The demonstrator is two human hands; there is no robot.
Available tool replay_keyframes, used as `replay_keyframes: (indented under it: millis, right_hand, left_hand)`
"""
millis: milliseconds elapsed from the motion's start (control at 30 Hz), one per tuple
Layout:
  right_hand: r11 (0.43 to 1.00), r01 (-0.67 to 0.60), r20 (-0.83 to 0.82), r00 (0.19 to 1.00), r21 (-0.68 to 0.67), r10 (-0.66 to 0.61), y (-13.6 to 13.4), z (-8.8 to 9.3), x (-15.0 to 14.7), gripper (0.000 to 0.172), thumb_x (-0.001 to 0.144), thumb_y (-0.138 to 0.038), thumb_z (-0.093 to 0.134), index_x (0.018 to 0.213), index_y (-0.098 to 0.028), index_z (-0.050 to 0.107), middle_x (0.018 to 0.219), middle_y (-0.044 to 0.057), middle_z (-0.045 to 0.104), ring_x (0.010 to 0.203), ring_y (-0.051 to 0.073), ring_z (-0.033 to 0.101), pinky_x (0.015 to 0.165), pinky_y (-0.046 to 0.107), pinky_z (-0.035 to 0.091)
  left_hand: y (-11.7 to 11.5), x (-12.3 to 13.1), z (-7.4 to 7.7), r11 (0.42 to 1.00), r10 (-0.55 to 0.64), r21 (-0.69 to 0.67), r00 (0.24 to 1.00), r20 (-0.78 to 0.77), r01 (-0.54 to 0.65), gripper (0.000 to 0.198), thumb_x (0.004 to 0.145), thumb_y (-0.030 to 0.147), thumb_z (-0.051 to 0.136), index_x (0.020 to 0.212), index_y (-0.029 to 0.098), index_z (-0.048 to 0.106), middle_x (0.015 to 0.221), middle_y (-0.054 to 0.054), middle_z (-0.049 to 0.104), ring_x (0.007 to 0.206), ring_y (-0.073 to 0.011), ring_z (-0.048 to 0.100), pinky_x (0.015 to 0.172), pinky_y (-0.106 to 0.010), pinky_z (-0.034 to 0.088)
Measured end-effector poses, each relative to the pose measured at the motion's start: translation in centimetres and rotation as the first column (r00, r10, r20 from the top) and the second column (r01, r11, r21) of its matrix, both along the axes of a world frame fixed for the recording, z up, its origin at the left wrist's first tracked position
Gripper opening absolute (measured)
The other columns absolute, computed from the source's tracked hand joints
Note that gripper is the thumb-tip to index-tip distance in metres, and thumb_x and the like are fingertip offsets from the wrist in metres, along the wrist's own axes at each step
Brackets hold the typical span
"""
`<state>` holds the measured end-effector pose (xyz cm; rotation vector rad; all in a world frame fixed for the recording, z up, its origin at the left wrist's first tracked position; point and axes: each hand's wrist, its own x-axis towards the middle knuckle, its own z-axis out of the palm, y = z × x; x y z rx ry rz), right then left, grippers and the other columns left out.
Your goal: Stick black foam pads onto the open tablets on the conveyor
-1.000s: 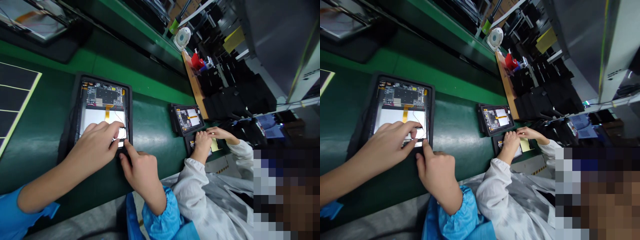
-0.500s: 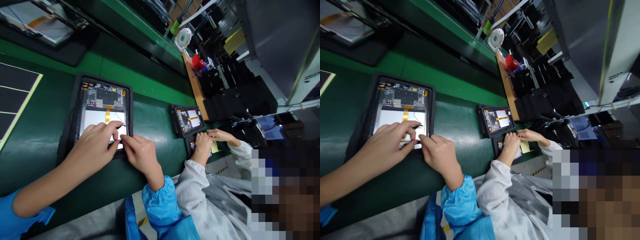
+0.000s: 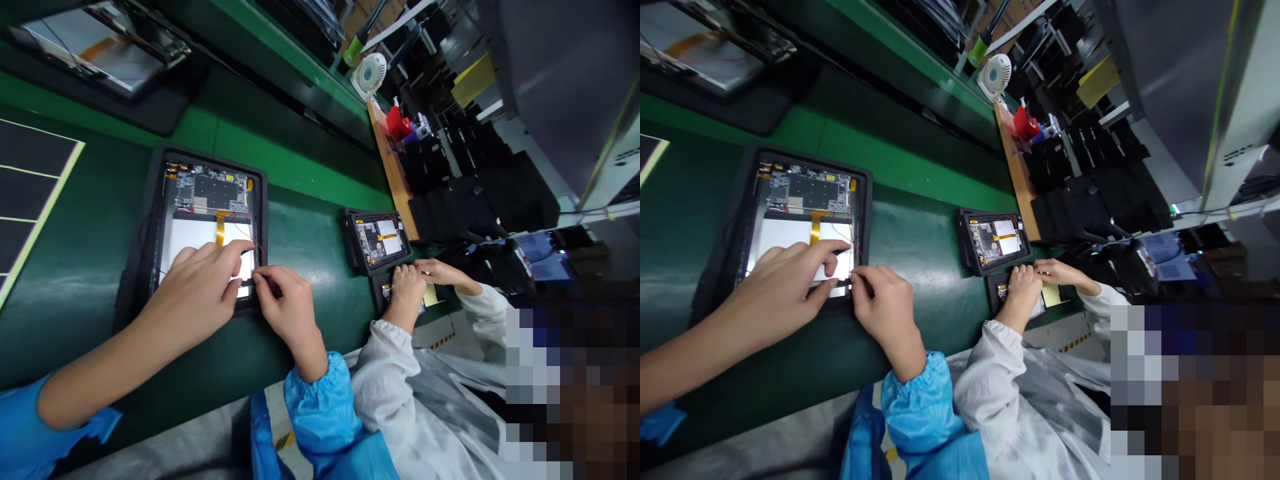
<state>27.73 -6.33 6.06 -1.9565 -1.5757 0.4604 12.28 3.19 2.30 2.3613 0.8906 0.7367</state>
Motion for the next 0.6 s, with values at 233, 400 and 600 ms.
replay_keyframes:
  millis: [233,400,600]
  right_hand:
    - [0.979,0.120,-0.178,0.973,-0.167,-0.150,1.2,1.1,0.1,0.013,0.093,-0.030,0.065,0.104,-0.024,0.062,0.064,-0.010,0.049,0.059,0.015,0.052,0.061,0.026,0.034]
    - [0.976,0.139,-0.235,0.956,-0.166,-0.176,1.5,0.6,0.4,0.013,0.094,-0.034,0.067,0.100,-0.025,0.061,0.063,-0.011,0.049,0.058,0.014,0.051,0.060,0.026,0.034]
    - [0.976,0.187,-0.125,0.972,-0.110,-0.200,1.7,-0.1,0.2,0.023,0.098,-0.034,0.067,0.118,-0.024,0.066,0.068,-0.009,0.051,0.063,0.015,0.056,0.062,0.026,0.038]
  left_hand:
    - [0.6,-0.2,-0.3,0.999,-0.044,-0.010,0.999,0.026,0.044,0.050,0.089,0.036,0.035,0.134,0.026,0.054,0.091,-0.003,0.059,0.083,-0.0261,0.060,0.075,-0.046,0.040]
    - [0.9,-0.3,-0.2,1.000,-0.006,0.006,1.000,-0.014,0.006,0.052,0.101,0.050,0.027,0.135,0.024,0.057,0.089,-0.004,0.057,0.086,-0.0254,0.059,0.075,-0.045,0.040]
    - [2.2,-0.2,-0.1,0.995,-0.042,0.086,0.998,-0.046,0.046,0.062,0.103,0.053,0.024,0.138,0.018,0.060,0.098,-0.007,0.062,0.090,-0.0267,0.062,0.074,-0.046,0.043]
